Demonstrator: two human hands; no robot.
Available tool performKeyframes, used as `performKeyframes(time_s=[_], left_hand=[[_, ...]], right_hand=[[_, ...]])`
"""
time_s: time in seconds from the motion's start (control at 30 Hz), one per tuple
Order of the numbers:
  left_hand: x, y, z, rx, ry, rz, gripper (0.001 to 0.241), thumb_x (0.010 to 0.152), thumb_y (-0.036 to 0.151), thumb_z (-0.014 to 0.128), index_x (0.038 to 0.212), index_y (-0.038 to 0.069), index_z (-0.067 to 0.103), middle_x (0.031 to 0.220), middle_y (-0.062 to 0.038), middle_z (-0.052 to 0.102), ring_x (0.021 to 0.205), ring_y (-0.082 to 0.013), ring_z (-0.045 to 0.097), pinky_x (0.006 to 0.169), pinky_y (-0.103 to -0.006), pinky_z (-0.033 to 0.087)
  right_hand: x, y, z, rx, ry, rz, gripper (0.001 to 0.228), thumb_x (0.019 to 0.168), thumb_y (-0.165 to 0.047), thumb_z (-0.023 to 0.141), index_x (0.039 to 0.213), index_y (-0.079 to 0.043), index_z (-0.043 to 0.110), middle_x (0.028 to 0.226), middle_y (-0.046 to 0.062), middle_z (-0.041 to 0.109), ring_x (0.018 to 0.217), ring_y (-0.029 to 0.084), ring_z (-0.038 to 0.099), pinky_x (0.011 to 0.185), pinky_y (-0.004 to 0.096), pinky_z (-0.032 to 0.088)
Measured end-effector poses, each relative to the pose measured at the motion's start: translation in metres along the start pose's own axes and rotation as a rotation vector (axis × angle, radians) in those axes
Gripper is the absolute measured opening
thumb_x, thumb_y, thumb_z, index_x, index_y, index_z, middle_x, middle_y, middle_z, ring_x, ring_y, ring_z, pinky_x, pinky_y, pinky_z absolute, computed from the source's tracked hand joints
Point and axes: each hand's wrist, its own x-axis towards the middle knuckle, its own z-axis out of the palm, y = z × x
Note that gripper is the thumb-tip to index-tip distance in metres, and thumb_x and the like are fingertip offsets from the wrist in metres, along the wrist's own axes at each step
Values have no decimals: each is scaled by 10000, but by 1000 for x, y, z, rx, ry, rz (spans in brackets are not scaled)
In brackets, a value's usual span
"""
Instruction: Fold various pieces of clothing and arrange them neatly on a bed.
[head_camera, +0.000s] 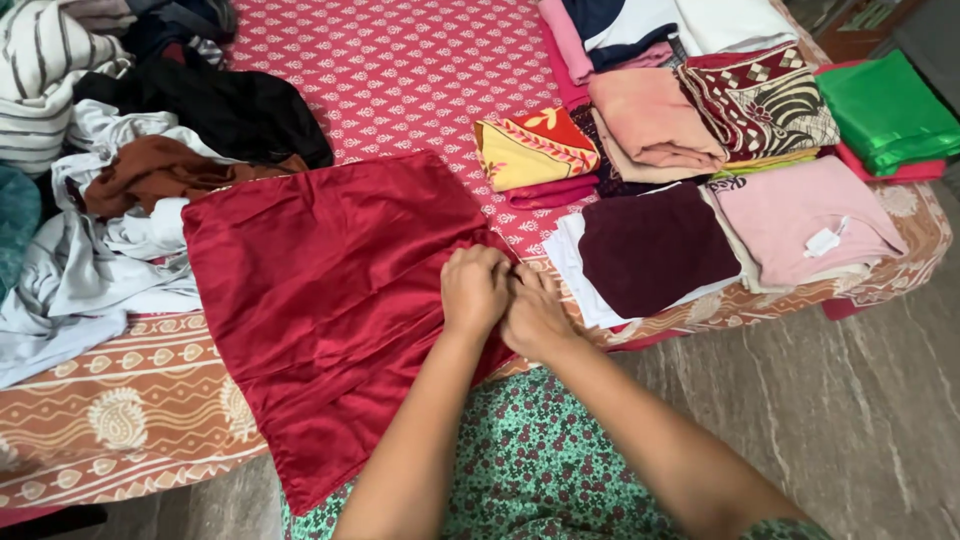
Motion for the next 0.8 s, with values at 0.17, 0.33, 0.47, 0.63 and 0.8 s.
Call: performKeyframes(time_s=[0.17, 0.33, 0.47, 0.63, 0.8], left_hand=[[-6, -13, 2, 70, -37, 17, 68, 837, 165, 723, 834, 99, 738, 897, -101, 710, 918, -346, 642, 818, -486, 479], [-17, -31, -6, -79, -68, -28, 87, 848, 120, 681, 895, 87, 746, 966, -117, 715, 980, -351, 663, 877, -464, 523], [-21, -43, -13, -133, 18, -23, 190, 821, 161, 731, 971, 44, 737, 962, -158, 696, 947, -383, 650, 827, -460, 520], [-21, -50, 2, -149, 34, -69, 111, 871, 165, 716, 900, 59, 729, 950, -139, 713, 944, -357, 674, 844, -440, 530], [-2, -49, -2, -115, 86, -179, 103, 889, 146, 730, 871, 51, 696, 927, -146, 705, 911, -375, 660, 796, -473, 511]], right_hand=[[48, -40, -47, 65, -373, 191, 511, 835, -397, 569, 1206, -53, 639, 1248, 176, 619, 1243, 378, 442, 1015, 575, 287], [41, -34, -18, -47, -373, 315, 525, 848, -445, 597, 1159, -26, 647, 1213, 163, 627, 1267, 352, 432, 1042, 567, 271], [0, -11, -12, 171, -34, 185, 398, 941, -350, 578, 1194, -74, 712, 1313, 96, 657, 1353, 299, 494, 1172, 548, 274], [-7, -19, -50, 288, 159, 254, 429, 996, -400, 538, 1259, -105, 706, 1431, 69, 629, 1416, 323, 459, 1216, 529, 288], [15, -13, -27, -30, 43, 145, 614, 933, -498, 581, 1301, -18, 686, 1343, 164, 611, 1363, 481, 336, 1111, 743, 95]])
